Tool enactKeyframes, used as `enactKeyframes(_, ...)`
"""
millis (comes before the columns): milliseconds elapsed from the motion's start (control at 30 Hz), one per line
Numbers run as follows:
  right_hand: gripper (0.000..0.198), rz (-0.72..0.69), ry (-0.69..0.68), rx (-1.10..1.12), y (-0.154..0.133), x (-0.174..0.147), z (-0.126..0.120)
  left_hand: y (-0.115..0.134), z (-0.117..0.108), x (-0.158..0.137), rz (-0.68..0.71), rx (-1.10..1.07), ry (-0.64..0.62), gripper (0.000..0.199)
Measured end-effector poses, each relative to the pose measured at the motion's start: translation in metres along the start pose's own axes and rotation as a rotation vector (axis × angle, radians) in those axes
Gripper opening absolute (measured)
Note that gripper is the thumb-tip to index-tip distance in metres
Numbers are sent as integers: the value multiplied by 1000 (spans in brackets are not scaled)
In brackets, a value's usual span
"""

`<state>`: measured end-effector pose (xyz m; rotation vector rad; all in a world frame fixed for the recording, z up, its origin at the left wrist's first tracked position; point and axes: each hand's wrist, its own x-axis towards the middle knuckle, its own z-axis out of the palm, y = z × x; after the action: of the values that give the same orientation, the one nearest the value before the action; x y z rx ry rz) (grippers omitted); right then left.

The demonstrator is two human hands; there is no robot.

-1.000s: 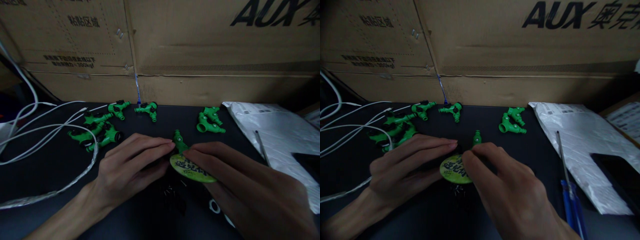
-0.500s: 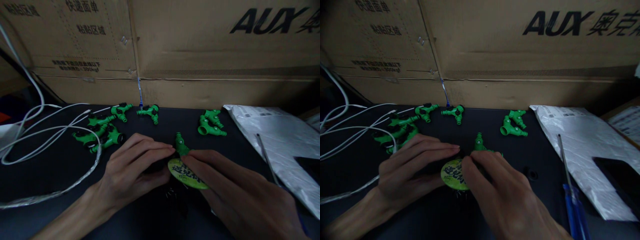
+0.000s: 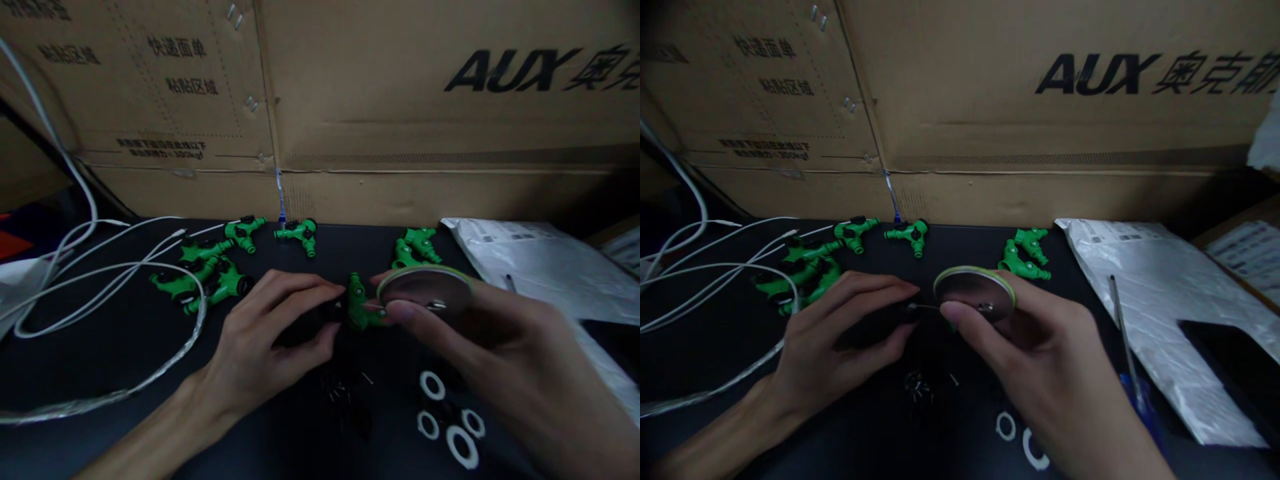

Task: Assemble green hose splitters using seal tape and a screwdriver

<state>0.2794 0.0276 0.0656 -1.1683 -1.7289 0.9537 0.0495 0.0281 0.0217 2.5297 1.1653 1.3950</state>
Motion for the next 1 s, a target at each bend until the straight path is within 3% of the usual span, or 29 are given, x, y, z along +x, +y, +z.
enactKeyframes(100, 16, 164, -112, 316, 0, 4, 11, 1, 1, 0, 24, 2, -15, 31)
enactKeyframes(300, 16, 279, -299, 569, 6, -2, 26, 7, 4, -3, 40, -58, -86, 29)
enactKeyframes(433, 14, 409, -335, 797, 11, -4, 25, 7, 2, -2, -57, -207, -37, 36)
enactKeyframes(533, 10, 461, -335, 949, 12, -2, 23, 6, 1, 0, -105, -267, -11, 26)
enactKeyframes(633, 11, 482, -335, 959, 13, 1, 22, 4, 1, 1, -111, -253, -7, 12)
enactKeyframes(867, 9, 468, -327, 890, 14, 2, 20, 4, 4, -1, -119, -248, -64, 11)
enactKeyframes(1000, 10, 464, -341, 841, 11, 3, 18, 6, 6, 2, -218, -287, -63, 7)
